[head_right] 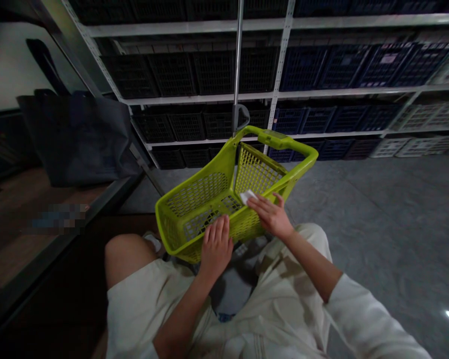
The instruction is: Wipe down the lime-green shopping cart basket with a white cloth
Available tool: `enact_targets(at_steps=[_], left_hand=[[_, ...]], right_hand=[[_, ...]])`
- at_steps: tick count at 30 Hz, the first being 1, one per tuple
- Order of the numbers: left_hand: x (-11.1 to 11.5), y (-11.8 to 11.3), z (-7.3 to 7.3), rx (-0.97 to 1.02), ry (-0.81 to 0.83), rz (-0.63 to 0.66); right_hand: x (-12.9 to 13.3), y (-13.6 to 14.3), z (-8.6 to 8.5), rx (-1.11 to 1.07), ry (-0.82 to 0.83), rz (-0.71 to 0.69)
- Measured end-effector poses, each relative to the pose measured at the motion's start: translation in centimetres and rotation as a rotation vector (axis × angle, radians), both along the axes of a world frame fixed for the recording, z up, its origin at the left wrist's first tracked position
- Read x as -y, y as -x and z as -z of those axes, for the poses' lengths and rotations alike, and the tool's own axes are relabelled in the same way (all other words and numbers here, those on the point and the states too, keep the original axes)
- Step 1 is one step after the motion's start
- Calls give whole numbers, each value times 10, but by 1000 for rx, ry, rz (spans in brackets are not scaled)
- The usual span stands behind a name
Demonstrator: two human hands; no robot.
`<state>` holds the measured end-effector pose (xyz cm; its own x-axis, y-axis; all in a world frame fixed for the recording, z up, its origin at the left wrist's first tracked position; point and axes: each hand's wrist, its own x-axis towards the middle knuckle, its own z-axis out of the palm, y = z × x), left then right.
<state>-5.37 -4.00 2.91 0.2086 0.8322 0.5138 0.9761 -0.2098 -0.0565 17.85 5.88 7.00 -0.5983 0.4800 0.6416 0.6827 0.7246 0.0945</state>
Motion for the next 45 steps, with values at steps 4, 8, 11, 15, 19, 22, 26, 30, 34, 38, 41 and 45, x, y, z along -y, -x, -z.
enact_targets(at_steps=[4,8,11,15,19,22,26,30,34,38,41,45], left_hand=[[-4,-4,1,-10,-16,14],[-9,3,4,-19,-66,52],[-13,20,2,-1,-83,72],[-20,47,-5,50,-73,100],[-29,67,-11,121,-83,78],[-35,77,-16,154,-94,43],[-38,85,-24,123,-77,-47],[-40,76,-36,70,5,-168],[-49,29,-56,117,40,-7],[-61,-33,-73,242,1,299],[-70,-59,-73,279,9,355],[-76,-66,-68,193,60,372]], right_hand=[[-36,-53,-22,-95,-69,239],[-36,-43,-24,-240,-50,306],[-27,-20,-20,-318,-27,308],[-17,5,-21,-357,-23,309],[-5,25,-24,-354,-5,308],[6,38,-27,-330,30,281],[18,51,-31,-311,69,253],[28,59,-33,-333,91,262],[37,61,-32,-327,108,268],[42,50,-33,-183,69,252],[37,18,-44,-88,16,254],[16,-49,-70,-183,-113,438]])
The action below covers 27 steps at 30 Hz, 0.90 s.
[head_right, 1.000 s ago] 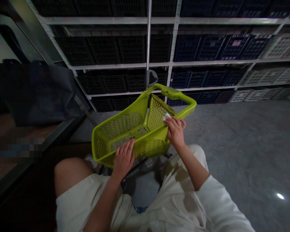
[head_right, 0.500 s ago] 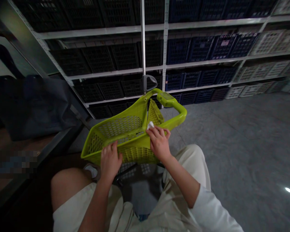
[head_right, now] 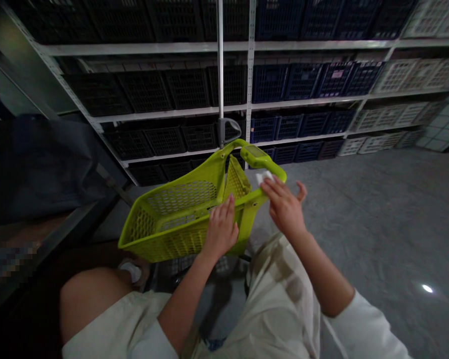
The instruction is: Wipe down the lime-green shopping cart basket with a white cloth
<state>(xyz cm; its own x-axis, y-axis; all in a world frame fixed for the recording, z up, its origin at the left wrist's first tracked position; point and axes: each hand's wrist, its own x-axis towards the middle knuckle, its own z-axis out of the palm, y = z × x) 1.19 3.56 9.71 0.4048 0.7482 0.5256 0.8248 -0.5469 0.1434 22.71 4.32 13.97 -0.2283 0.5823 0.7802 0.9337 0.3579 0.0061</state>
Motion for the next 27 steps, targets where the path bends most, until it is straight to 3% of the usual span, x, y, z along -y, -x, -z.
enact_targets(at_steps=[2,4,9,12,16,19,21,23,27], left_hand=[[0,0,0,8,12,11],[0,-2,-2,29,19,18],[-1,-9,-2,35,22,-5],[-2,-8,1,50,23,-8],[-1,-6,1,39,25,8],[0,-6,1,37,24,23],[0,-7,1,49,21,34],[0,-7,2,63,11,62],[-2,-3,7,87,9,155]], right_hand=[[-10,-19,-8,-91,-43,97],[-13,-15,-8,-141,-44,126],[6,56,13,-68,75,-18],[16,73,18,-24,128,-100],[9,28,4,6,131,-113],[-2,-15,-9,-91,31,48],[-6,-23,-11,-138,-15,125],[-4,-10,-7,-126,-18,129],[12,47,9,-13,59,11]])
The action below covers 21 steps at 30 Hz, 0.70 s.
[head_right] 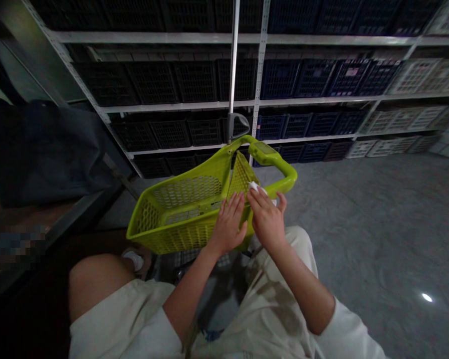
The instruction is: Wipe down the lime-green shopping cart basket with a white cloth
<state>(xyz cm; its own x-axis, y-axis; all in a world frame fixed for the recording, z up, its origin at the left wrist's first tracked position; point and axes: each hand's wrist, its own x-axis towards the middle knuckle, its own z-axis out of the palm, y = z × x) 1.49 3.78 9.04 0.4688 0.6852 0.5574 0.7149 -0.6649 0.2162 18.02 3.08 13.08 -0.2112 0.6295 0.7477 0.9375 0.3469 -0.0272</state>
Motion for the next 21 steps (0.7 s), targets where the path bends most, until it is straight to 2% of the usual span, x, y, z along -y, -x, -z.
enact_targets(at_steps=[3,5,7,9,11,12,14,18,20,21], left_hand=[[-2,5,2,25,12,44],[-3,7,3,32,17,61],[-3,8,4,36,20,73],[-4,7,5,48,19,76],[-4,6,6,63,18,71],[-3,5,7,68,19,66],[-3,4,7,68,21,58],[-1,2,7,54,25,37],[-1,2,6,57,31,22],[0,2,6,57,33,22]], right_hand=[[8,15,3,60,54,-93],[5,-2,-2,80,57,-119],[-4,-35,-11,48,31,-60],[-15,-66,-21,-40,-17,70],[-23,-82,-26,-113,-45,178],[-24,-81,-26,-125,-46,203],[-20,-61,-22,-95,-27,187],[1,5,-5,44,46,11],[8,21,-1,84,72,-61],[9,19,-1,107,82,-100]])
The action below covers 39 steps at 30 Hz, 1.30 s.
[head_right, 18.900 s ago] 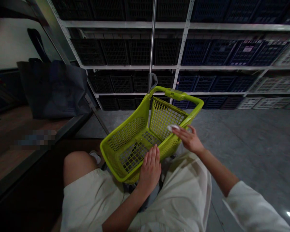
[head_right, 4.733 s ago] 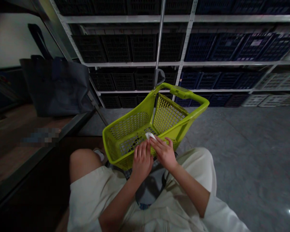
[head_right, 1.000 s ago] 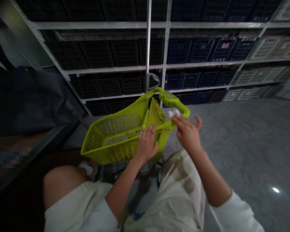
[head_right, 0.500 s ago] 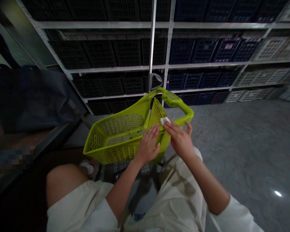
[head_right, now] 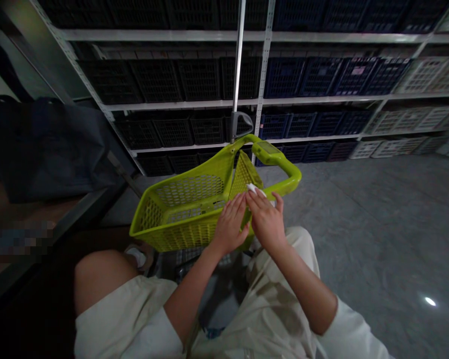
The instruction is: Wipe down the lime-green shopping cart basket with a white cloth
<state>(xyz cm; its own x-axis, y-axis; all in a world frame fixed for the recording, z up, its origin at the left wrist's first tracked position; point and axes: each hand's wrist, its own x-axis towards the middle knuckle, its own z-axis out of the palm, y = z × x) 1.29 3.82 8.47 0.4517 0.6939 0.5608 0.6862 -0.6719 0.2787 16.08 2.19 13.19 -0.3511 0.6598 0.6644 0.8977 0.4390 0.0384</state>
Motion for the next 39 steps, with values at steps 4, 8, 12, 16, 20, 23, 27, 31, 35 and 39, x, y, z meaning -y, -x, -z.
enact_targets(at_steps=[4,8,12,16,20,23,27,31,35,39], left_hand=[[1,2,-1,-5,6,29],[2,1,-1,11,3,26],[2,-2,0,10,0,6],[2,-3,2,4,-10,-14],[3,-2,1,5,-5,-14],[3,-1,0,0,1,0],[3,-3,1,5,-7,-18],[3,-5,4,14,-15,-31],[3,-4,3,21,-18,-23],[3,-2,2,-2,-11,-21]], right_hand=[[-13,-57,-15,50,0,-63],[-32,-116,-31,-94,-97,197],[-27,-86,-19,-132,-123,239],[-3,-15,3,-44,-57,52],[3,-15,1,-24,10,-50],[-10,-57,-15,-148,-53,98],[-22,-81,-26,-302,-166,331],[-11,-29,-9,-161,-84,194],[4,5,3,-45,23,29],[-7,-45,-12,-55,21,15]])
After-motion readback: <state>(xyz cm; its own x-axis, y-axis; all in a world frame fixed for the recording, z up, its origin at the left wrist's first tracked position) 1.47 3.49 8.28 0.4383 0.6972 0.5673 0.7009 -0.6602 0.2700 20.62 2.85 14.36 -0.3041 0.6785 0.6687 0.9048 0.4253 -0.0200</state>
